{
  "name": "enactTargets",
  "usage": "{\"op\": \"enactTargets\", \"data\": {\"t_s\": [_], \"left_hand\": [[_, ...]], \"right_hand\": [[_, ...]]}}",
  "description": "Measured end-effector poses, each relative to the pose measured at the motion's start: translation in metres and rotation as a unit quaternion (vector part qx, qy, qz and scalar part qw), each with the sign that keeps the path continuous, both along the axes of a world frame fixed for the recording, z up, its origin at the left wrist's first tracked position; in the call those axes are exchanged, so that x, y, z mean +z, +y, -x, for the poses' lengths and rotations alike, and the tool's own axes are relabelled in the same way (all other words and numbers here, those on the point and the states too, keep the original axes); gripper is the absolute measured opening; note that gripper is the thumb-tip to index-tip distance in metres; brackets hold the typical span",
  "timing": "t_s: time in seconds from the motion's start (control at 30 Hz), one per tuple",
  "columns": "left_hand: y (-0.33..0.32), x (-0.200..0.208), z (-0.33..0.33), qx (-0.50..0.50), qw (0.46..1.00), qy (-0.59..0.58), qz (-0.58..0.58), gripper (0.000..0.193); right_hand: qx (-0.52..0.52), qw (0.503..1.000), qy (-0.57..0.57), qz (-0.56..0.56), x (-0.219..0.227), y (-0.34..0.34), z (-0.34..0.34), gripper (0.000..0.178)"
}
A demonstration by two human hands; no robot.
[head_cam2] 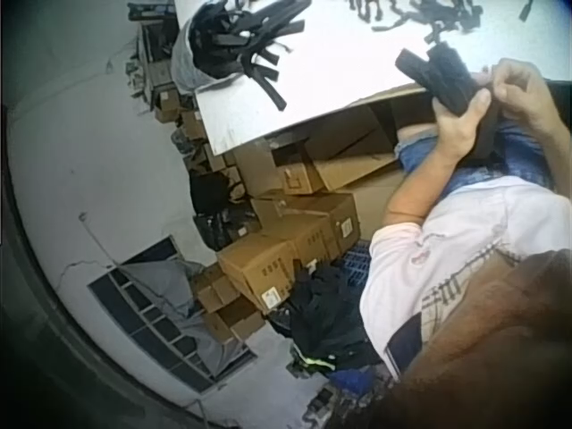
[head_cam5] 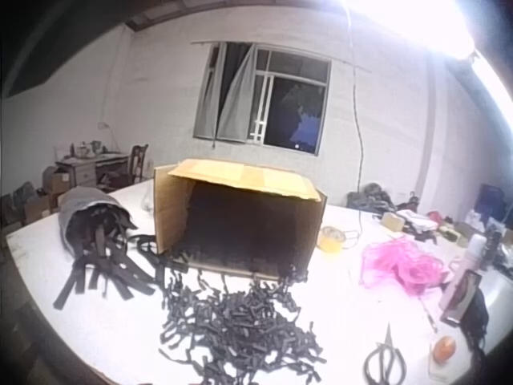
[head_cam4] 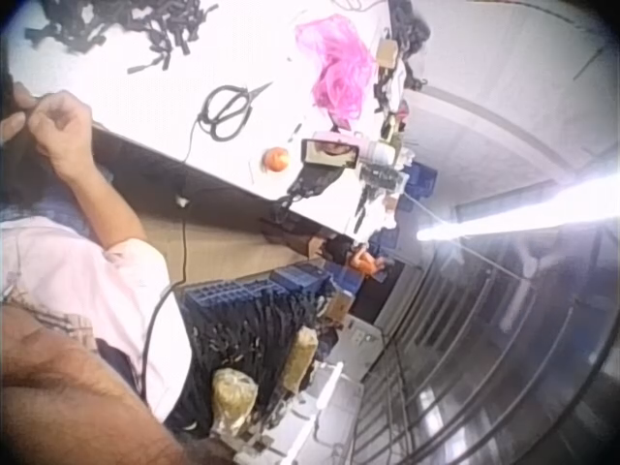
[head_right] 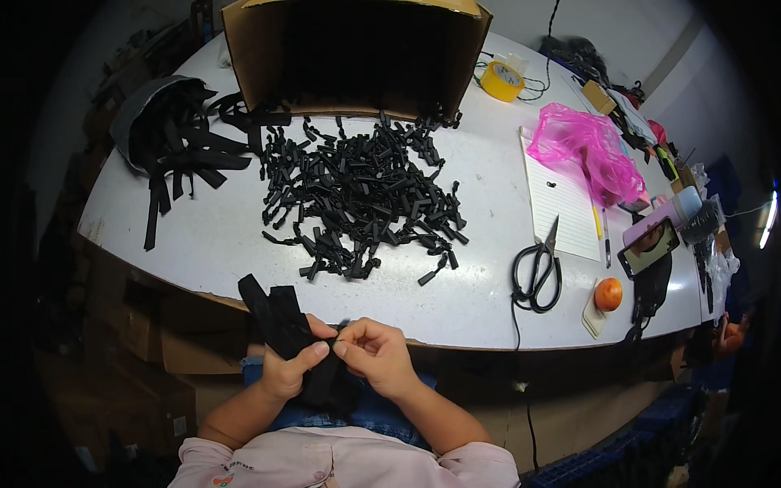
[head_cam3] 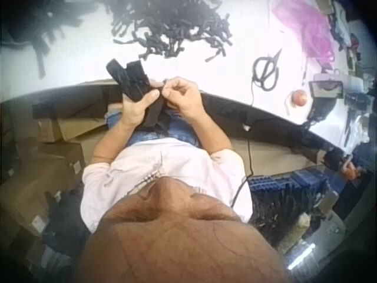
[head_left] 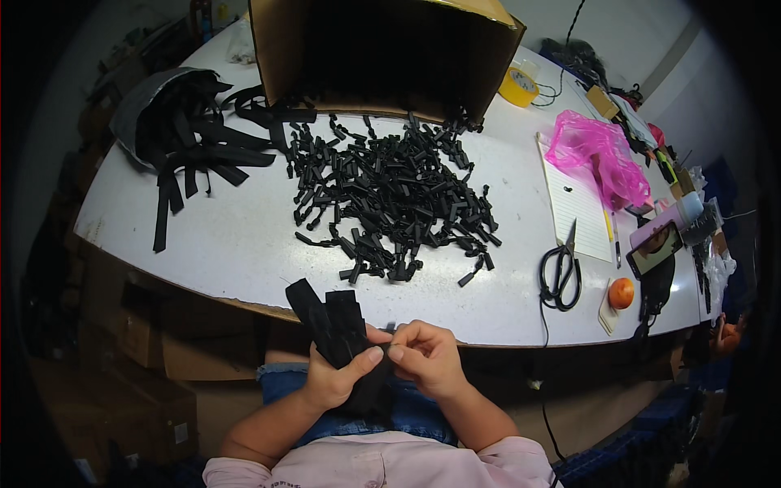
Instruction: Assembling small plastic clips onto fabric straps at a workbench.
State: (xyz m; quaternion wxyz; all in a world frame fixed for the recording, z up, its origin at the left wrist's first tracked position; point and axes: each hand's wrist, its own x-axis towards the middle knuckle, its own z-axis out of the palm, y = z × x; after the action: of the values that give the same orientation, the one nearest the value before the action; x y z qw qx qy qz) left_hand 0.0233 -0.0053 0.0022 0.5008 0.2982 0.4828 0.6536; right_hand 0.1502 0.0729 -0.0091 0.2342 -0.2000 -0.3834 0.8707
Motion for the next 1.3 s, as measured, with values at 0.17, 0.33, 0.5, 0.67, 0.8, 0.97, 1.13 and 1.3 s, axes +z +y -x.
{"op": "enactTargets", "data": {"t_s": [0.17, 0.33, 0.5, 0.67, 0.8, 0.97, 1.13, 1.3], "left_hand": [[0.0, -0.004, -0.002, 0.02, 0.999, 0.026, -0.037, 0.015], [0.0, -0.002, -0.001, 0.029, 0.993, 0.076, -0.081, 0.017], [-0.001, 0.001, 0.004, -0.015, 0.985, 0.154, -0.075, 0.014], [-0.002, -0.001, 0.006, -0.049, 0.998, 0.025, 0.012, 0.013], [-0.001, -0.004, 0.002, -0.014, 0.997, 0.065, -0.033, 0.011], [0.001, -0.006, 0.002, 0.049, 0.996, 0.066, -0.022, 0.01], [0.004, -0.011, 0.021, -0.059, 0.997, -0.044, 0.03, 0.017], [0.001, -0.016, 0.016, -0.109, 0.99, 0.027, 0.085, 0.018]], "right_hand": [[-0.173, 0.92, -0.069, -0.344, -0.007, -0.015, 0.008, 0.005], [-0.12, 0.936, -0.05, -0.326, -0.005, -0.012, 0.005, 0.006], [-0.08, 0.991, -0.036, -0.103, -0.003, -0.017, 0.0, 0.008], [-0.186, 0.86, -0.058, -0.471, -0.007, -0.013, 0.002, 0.013], [-0.104, 0.923, -0.077, -0.362, 0.004, -0.002, 0.0, 0.014], [0.125, 0.919, -0.123, -0.352, 0.001, -0.006, -0.008, 0.015], [-0.001, 0.69, -0.328, -0.646, -0.011, -0.011, -0.014, 0.012], [-0.227, 0.653, -0.196, -0.695, 0.016, -0.009, 0.006, 0.034]]}}
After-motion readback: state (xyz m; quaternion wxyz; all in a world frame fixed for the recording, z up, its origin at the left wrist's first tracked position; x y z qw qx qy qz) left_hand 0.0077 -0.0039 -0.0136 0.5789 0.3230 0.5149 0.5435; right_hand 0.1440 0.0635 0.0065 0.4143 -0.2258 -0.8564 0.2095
